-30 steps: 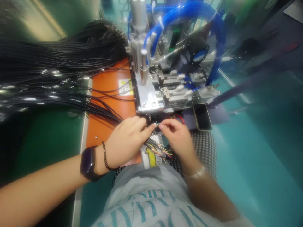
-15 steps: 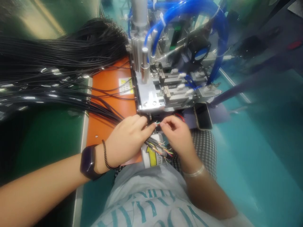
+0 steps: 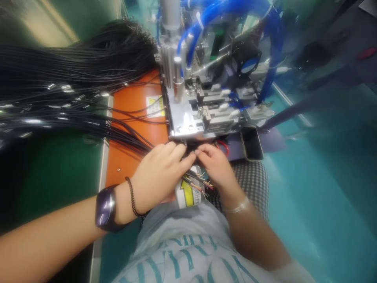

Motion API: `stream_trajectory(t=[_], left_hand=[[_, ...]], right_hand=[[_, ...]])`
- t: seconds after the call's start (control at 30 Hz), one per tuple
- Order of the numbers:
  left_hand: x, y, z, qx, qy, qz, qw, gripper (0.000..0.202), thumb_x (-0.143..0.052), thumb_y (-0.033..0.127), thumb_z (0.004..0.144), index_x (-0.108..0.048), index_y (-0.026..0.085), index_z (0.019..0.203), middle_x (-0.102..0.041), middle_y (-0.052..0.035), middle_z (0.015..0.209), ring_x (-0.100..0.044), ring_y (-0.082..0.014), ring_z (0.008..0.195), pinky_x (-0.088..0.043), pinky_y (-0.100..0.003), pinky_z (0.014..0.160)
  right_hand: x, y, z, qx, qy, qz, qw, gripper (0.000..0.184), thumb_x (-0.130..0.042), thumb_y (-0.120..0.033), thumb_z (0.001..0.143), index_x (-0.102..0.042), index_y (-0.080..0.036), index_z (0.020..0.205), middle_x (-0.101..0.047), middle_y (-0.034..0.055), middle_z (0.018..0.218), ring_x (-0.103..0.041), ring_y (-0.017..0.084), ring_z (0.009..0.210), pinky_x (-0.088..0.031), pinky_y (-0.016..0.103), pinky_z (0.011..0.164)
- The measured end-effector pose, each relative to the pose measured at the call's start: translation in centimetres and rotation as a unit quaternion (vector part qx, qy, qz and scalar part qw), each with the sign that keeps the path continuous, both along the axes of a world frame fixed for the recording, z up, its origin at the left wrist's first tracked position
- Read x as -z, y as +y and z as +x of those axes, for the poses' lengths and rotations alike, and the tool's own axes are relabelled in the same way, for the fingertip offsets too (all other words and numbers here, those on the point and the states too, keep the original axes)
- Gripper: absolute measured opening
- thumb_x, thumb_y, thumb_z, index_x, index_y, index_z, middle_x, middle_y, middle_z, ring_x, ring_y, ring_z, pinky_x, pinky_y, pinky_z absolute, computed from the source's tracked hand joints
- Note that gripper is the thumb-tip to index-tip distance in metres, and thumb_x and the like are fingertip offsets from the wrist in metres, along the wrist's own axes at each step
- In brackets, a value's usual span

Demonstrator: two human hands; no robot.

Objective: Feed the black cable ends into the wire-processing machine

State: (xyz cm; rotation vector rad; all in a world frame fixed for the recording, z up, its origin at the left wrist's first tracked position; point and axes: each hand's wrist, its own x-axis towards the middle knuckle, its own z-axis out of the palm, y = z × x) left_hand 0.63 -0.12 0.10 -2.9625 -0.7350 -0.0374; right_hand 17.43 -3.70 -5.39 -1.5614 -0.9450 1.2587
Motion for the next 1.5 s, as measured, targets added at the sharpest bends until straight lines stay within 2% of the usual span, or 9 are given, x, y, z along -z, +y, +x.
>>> stream_trajectory(t=[0.2, 0.43, 0.6, 0.7, 0.87, 1.0, 1.17, 1.23, 1.5], left_hand=[[0.9, 0.3, -0.5, 0.005, -0.054, -0.002, 0.999, 0.029, -0.044, 0.016, 0.088, -0.056, 0.014, 0.114, -0.053, -0.0079, 0.09, -0.046, -0.0213, 0.08, -0.042, -0.035, 0.069], [1.0, 0.5, -0.6, 0.009, -0.059, 0.016, 0.998, 0.023, -0.039, 0.014, 0.09, -0.061, 0.014, 0.098, -0.054, -0.0057, 0.081, -0.046, -0.021, 0.073, -0.042, -0.035, 0.064], [0.5, 0.3, -1.1, 0.014, -0.049, 0.008, 0.999, 0.02, -0.044, 0.011, 0.087, -0.062, 0.011, 0.095, -0.058, -0.0096, 0.091, -0.051, -0.0228, 0.081, -0.046, -0.035, 0.069], [-0.4, -0.6, -1.2, -0.011, -0.02, 0.018, 1.0, 0.018, -0.049, 0.01, 0.082, -0.064, 0.009, 0.093, -0.058, -0.0128, 0.099, -0.053, -0.0262, 0.088, -0.047, -0.037, 0.071], [-1.2, -1.8, -0.9, -0.048, 0.019, 0.05, 0.997, 0.023, -0.051, 0.007, 0.078, -0.064, 0.007, 0.097, -0.059, -0.0088, 0.077, -0.054, -0.0256, 0.075, -0.046, -0.037, 0.063], [-1.2, -1.2, -0.7, -0.046, 0.017, 0.034, 0.998, 0.016, -0.05, 0.008, 0.079, -0.061, 0.014, 0.089, -0.058, -0.0044, 0.07, -0.054, -0.0241, 0.068, -0.044, -0.037, 0.061], [-1.4, -0.8, -0.8, -0.054, -0.002, 0.01, 0.998, 0.008, -0.051, 0.011, 0.079, -0.055, 0.017, 0.078, -0.057, -0.0033, 0.067, -0.054, -0.0238, 0.067, -0.043, -0.036, 0.06], [-1.5, -0.7, -0.8, -0.057, -0.001, -0.004, 0.998, 0.005, -0.052, 0.012, 0.078, -0.054, 0.017, 0.078, -0.057, -0.0037, 0.068, -0.055, -0.0239, 0.067, -0.044, -0.036, 0.061], [-1.2, 0.8, -1.1, -0.076, 0.003, -0.034, 0.997, 0.012, -0.052, 0.009, 0.078, -0.059, 0.015, 0.086, -0.064, -0.0085, 0.085, -0.059, -0.0236, 0.084, -0.049, -0.037, 0.073]], right_hand=[[0.9, 0.1, 0.3, 0.025, 0.121, 0.034, 0.992, 0.015, -0.063, -0.031, 0.075, -0.065, -0.02, 0.085, -0.063, -0.0008, 0.078, -0.052, 0.012, 0.063, -0.038, 0.023, 0.055], [-0.2, 0.4, 0.4, 0.011, -0.066, 0.062, 0.996, 0.011, -0.062, -0.027, 0.075, -0.059, -0.018, 0.07, -0.053, -0.004, 0.063, -0.045, 0.01, 0.058, -0.036, 0.022, 0.055], [-0.1, 0.4, 0.2, 0.0, -0.075, 0.025, 0.997, 0.013, -0.059, -0.028, 0.077, -0.056, -0.017, 0.069, -0.049, -0.0048, 0.06, -0.043, 0.01, 0.055, -0.034, 0.022, 0.051], [0.3, 0.1, 0.4, 0.006, -0.082, 0.059, 0.995, 0.01, -0.059, -0.027, 0.078, -0.059, -0.018, 0.075, -0.051, -0.004, 0.063, -0.046, 0.011, 0.057, -0.037, 0.023, 0.053], [1.0, -0.6, 1.1, -0.025, -0.194, 0.185, 0.963, 0.007, -0.06, -0.022, 0.081, -0.066, -0.021, 0.085, -0.061, 0.0018, 0.083, -0.055, 0.015, 0.076, -0.044, 0.028, 0.067], [0.1, -1.3, 1.8, -0.031, -0.245, 0.236, 0.94, 0.019, -0.062, -0.018, 0.081, -0.064, -0.024, 0.099, -0.06, 0.0035, 0.097, -0.055, 0.017, 0.083, -0.047, 0.031, 0.072], [-1.9, -2.6, 2.2, -0.232, -0.259, 0.383, 0.856, 0.034, -0.06, -0.011, 0.084, -0.062, -0.029, 0.112, -0.062, 0.002, 0.096, -0.054, 0.017, 0.089, -0.046, 0.034, 0.08], [-2.0, -2.9, 1.9, -0.245, -0.257, 0.417, 0.837, 0.033, -0.061, -0.01, 0.084, -0.064, -0.029, 0.111, -0.065, 0.0021, 0.093, -0.053, 0.017, 0.087, -0.046, 0.034, 0.078], [-0.5, -2.3, 0.8, -0.169, -0.253, 0.418, 0.856, 0.027, -0.059, -0.018, 0.086, -0.065, -0.029, 0.109, -0.071, 0.0027, 0.096, -0.059, 0.02, 0.088, -0.047, 0.038, 0.079]])
